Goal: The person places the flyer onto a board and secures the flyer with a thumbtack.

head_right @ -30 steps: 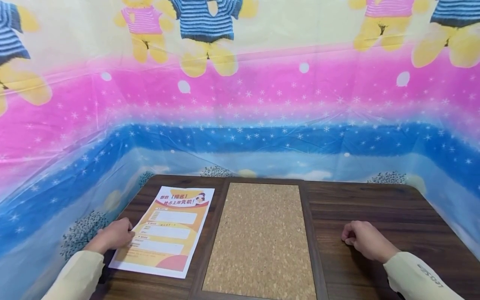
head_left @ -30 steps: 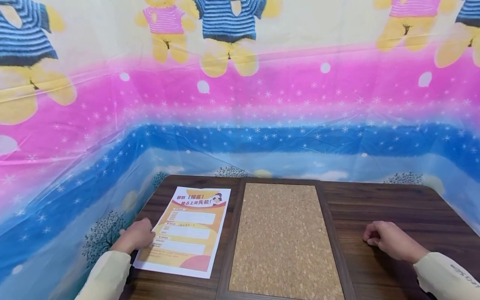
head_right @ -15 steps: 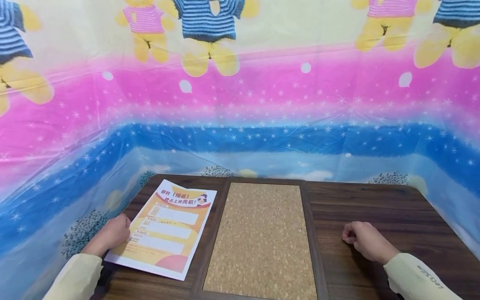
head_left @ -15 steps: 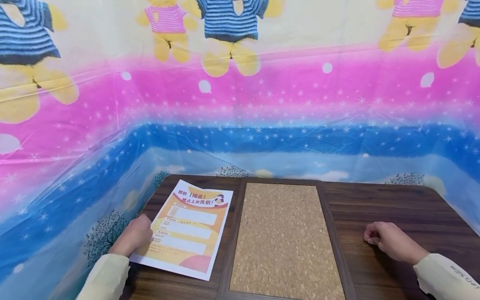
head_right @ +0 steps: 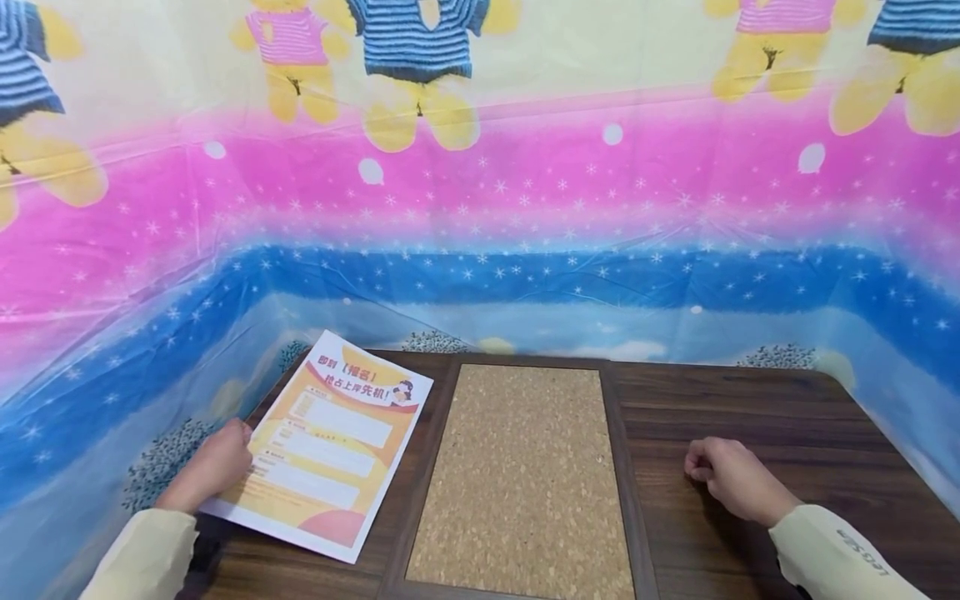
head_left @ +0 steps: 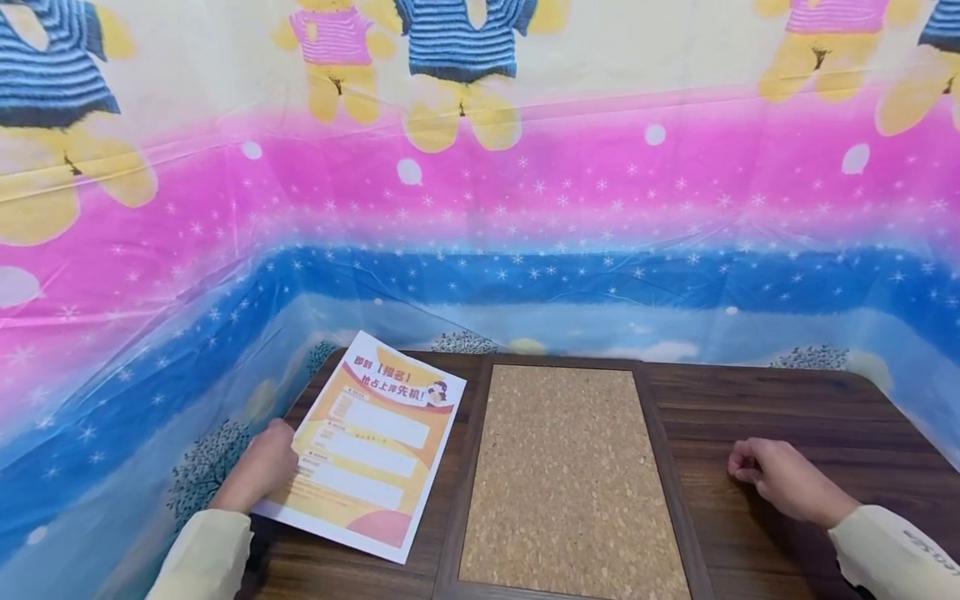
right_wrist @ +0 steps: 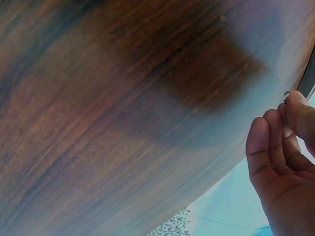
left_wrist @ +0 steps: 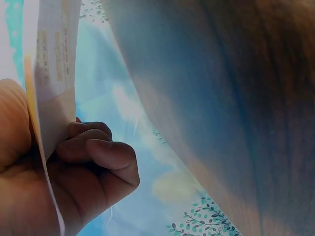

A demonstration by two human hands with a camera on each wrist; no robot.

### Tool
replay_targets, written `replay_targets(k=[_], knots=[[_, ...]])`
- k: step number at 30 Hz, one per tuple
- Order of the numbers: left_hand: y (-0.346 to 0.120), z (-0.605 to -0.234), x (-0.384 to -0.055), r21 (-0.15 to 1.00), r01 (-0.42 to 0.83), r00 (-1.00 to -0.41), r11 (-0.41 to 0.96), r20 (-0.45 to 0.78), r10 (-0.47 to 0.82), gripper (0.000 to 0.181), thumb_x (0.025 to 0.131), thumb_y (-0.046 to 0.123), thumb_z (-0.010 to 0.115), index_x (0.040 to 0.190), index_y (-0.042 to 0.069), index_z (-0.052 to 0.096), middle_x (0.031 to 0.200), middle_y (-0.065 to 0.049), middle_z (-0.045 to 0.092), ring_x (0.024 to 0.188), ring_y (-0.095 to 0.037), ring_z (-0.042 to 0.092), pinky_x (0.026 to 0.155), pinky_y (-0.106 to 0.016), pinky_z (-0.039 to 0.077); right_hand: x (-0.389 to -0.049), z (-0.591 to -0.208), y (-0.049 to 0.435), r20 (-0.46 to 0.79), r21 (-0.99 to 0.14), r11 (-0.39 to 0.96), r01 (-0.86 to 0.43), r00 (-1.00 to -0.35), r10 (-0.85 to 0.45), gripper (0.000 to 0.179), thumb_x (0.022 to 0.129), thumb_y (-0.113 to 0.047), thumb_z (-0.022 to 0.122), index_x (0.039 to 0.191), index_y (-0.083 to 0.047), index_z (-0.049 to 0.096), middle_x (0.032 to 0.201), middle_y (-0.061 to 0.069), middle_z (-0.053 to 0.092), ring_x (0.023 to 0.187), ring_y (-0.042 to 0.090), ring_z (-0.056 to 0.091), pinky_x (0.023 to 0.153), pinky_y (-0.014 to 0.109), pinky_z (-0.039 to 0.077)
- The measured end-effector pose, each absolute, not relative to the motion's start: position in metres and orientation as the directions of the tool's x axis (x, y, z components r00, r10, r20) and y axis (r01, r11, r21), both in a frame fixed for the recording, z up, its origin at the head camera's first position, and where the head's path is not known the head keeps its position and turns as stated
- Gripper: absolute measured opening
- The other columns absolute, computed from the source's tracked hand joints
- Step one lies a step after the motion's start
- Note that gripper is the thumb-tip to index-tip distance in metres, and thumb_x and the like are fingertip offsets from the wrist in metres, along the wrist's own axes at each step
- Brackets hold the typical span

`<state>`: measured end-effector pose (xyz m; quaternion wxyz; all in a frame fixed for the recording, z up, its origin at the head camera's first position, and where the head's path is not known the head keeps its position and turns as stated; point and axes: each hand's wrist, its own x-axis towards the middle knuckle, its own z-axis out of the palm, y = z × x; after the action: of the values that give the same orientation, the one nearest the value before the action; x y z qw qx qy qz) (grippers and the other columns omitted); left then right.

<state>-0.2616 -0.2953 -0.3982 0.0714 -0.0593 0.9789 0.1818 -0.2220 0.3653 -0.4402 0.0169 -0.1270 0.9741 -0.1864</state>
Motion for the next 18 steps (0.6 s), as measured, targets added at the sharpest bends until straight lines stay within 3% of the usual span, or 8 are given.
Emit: replay_targets(k=[18], knots=[[-0.287,-0.381,-0.258,0.397,-0.123,-0.992,0.91,-0.076,-0.101,0.033,0.092,-0.006,0.036,0.121,-0.022,0.035,0.114,-0.037,0.044,0.1,-0.041,0.05,0.083,-0.051,0.043,-0.226,-0.433,0.357,0.176,-0.36,0.891,-0.277,-0.958,-0.226,0.024,0.086,0.013,0.057,0.083,-0.011,0.06,0.078,-0.002,0.056,0.068,0.012,0.051,0.055,0.032,0.041]])
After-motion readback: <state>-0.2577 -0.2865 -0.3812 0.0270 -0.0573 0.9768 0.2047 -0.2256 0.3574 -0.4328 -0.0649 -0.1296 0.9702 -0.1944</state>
